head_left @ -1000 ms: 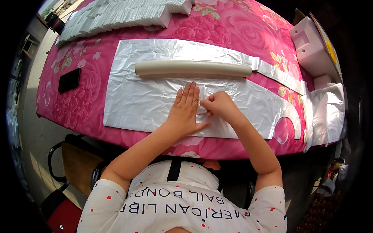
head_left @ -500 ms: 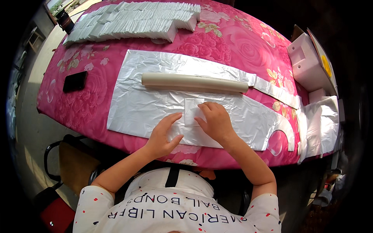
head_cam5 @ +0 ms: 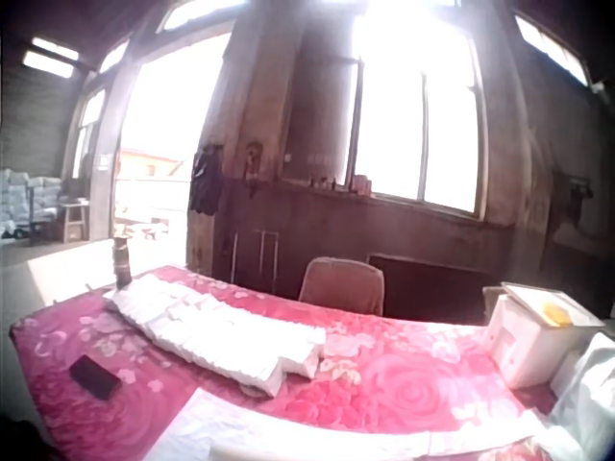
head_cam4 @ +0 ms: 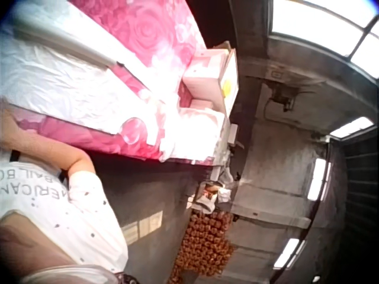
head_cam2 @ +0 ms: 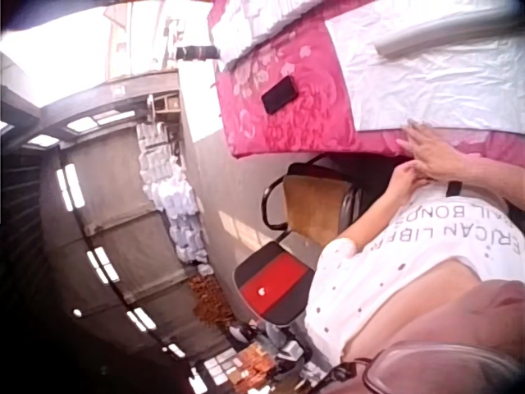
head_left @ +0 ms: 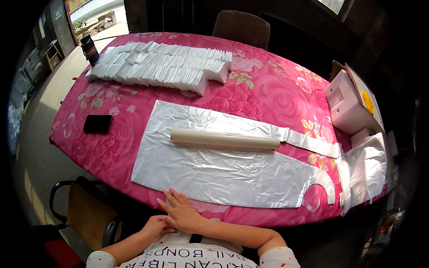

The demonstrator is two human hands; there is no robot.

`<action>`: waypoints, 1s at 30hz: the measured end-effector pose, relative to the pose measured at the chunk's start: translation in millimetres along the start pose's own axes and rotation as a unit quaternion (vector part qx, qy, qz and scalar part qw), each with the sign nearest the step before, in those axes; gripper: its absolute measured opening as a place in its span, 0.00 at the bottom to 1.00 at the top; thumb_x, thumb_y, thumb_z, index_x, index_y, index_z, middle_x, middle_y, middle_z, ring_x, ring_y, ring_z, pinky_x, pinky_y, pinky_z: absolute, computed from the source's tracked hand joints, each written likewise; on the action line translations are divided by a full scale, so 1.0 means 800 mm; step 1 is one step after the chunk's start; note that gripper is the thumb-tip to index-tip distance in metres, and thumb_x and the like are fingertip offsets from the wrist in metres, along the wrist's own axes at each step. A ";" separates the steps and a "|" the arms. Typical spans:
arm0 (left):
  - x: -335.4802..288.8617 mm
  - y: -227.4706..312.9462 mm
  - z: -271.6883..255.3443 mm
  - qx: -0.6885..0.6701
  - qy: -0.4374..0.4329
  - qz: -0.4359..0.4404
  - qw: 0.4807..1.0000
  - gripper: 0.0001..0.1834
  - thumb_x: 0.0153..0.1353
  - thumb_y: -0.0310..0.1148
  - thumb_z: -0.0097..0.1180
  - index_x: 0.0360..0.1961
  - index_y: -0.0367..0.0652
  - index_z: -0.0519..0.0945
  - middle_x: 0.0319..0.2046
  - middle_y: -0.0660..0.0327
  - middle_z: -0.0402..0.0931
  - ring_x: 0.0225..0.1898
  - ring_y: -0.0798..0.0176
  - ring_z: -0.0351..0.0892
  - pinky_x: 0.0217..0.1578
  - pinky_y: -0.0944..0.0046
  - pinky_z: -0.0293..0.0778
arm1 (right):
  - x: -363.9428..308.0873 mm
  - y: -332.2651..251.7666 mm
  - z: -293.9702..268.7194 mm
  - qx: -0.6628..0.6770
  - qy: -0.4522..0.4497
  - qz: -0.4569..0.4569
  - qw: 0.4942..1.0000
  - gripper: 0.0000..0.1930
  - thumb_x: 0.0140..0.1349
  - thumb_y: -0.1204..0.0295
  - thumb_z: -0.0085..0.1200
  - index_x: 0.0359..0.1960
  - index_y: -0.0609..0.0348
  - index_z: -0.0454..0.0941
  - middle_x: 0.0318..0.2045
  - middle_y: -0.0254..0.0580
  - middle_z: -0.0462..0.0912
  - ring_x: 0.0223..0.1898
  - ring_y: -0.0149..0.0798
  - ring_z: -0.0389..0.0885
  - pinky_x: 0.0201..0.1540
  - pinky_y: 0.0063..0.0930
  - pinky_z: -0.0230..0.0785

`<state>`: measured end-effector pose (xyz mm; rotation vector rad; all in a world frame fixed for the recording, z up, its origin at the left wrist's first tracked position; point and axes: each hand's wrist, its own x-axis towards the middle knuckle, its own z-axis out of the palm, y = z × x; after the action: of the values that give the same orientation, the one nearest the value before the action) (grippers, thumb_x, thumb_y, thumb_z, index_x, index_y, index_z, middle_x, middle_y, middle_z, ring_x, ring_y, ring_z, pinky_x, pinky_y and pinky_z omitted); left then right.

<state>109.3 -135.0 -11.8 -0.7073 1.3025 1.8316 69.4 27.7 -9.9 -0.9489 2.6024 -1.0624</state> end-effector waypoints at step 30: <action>-0.011 0.069 0.054 0.445 -0.028 0.430 0.785 0.14 0.48 0.20 0.56 0.39 0.37 0.78 0.39 0.52 0.78 0.39 0.57 0.79 0.39 0.66 0.75 | 0.079 0.311 -0.316 -0.283 0.404 0.294 0.819 0.21 0.57 0.62 0.54 0.43 0.69 0.75 0.41 0.57 0.78 0.45 0.51 0.75 0.48 0.37 0.65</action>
<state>67.7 -107.0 37.9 0.5571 2.4097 1.4799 -199.0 266.9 10.8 0.4418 3.6111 -0.5625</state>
